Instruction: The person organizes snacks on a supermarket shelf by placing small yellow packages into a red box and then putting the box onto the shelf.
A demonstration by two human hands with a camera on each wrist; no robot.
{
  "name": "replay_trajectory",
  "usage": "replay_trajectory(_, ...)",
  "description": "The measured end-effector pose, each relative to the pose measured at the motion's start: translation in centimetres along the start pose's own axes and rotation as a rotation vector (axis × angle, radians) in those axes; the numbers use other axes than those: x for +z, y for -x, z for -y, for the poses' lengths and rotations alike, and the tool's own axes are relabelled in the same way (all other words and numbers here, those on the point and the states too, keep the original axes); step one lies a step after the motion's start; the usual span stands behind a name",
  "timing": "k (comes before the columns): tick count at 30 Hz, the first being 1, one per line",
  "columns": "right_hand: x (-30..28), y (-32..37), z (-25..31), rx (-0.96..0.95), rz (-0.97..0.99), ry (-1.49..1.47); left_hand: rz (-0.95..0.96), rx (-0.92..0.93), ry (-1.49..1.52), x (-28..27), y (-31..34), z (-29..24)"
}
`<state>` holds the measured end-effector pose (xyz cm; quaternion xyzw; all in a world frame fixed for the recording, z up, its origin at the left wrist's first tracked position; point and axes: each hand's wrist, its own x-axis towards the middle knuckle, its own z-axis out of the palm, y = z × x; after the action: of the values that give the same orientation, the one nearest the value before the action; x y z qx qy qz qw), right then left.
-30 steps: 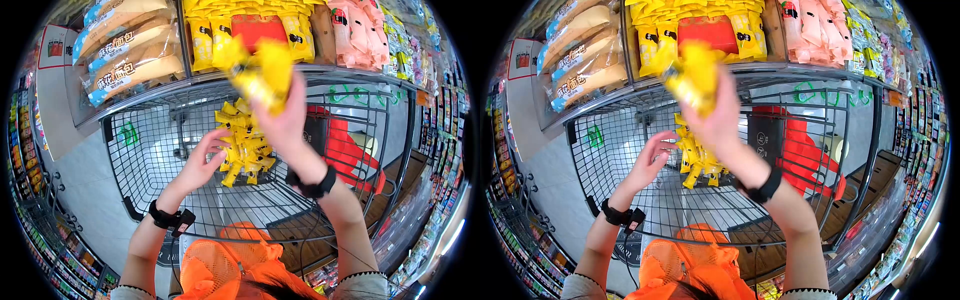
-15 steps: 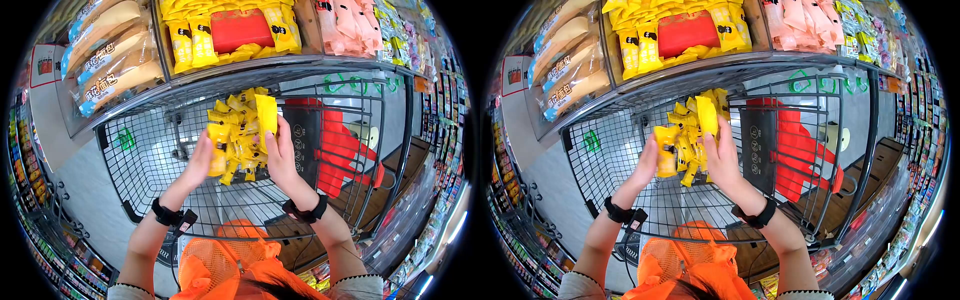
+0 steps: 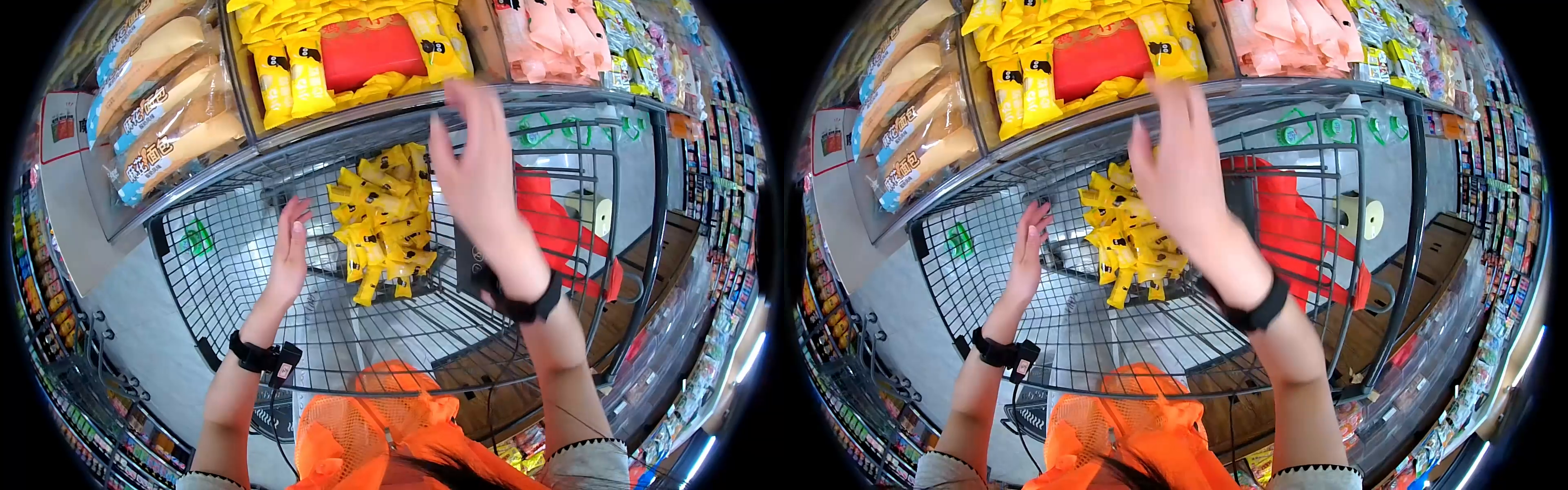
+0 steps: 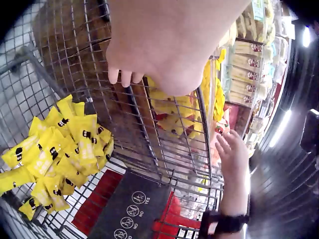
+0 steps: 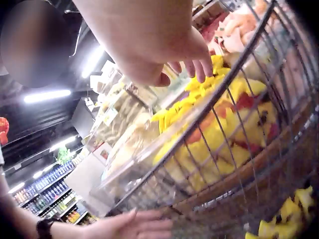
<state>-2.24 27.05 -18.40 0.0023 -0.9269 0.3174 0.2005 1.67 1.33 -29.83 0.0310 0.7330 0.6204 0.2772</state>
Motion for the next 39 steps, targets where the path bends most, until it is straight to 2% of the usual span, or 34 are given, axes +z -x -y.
replay_trajectory(1,0.6,-2.4,-0.7,-0.071,-0.070,0.075,-0.001,-0.013,0.007,0.1,0.0,0.0)
replay_trajectory(3,2.1,-6.3,-2.9,-0.002,0.005,0.269,0.016,-0.016,0.012,0.4,0.1,0.2)
replay_trajectory(5,4.7,-8.9,-5.2,0.405,0.201,0.439,0.062,-0.005,-0.019,0.9,0.4,-0.2)
replay_trajectory(6,5.3,-9.4,-6.2,0.408,0.195,0.437,0.103,-0.003,-0.048,1.2,0.6,-0.5)
replay_trajectory(8,6.4,-9.7,-7.2,0.589,0.224,0.556,0.129,0.017,-0.050,1.5,0.8,-0.8)
replay_trajectory(11,6.1,-9.8,-7.1,0.632,0.184,0.579,0.144,0.029,-0.028,1.3,1.0,-1.0)
replay_trajectory(15,4.8,-10.0,-8.0,0.539,0.207,0.600,0.110,-0.004,0.015,0.1,1.0,-0.8)
replay_trajectory(17,3.7,-10.4,-7.5,0.502,0.342,0.608,0.083,-0.009,0.028,-0.3,1.0,-0.8)
replay_trajectory(18,3.7,-10.3,-7.5,0.502,0.343,0.608,0.083,-0.011,0.028,-0.4,1.0,-0.7)
replay_trajectory(27,4.3,-9.7,-7.5,0.491,0.188,0.628,0.121,-0.004,-0.013,0.2,1.3,-1.0)
replay_trajectory(30,3.2,-9.5,-5.4,0.510,0.120,0.569,0.121,-0.017,0.000,0.2,1.1,-1.1)
replay_trajectory(32,1.6,-8.3,-2.7,0.420,-0.045,0.210,0.104,-0.020,0.010,-0.1,1.1,-1.1)
replay_trajectory(33,1.3,-7.3,-2.4,0.424,-0.041,0.210,0.081,-0.020,-0.005,-0.3,1.0,-1.1)
replay_trajectory(35,0.4,-5.1,-1.5,0.042,-0.328,-0.180,0.067,-0.044,0.008,-0.7,1.0,-0.8)
replay_trajectory(37,-0.4,-1.0,2.2,0.316,-0.263,-0.554,0.040,-0.075,0.028,-0.9,1.0,-0.8)
replay_trajectory(38,-0.2,1.2,2.5,0.390,-0.168,-0.515,0.040,-0.070,0.031,-0.9,1.1,-0.8)
replay_trajectory(39,0.4,3.5,2.2,0.379,-0.096,-0.415,0.043,-0.067,0.023,-0.9,1.1,-0.8)
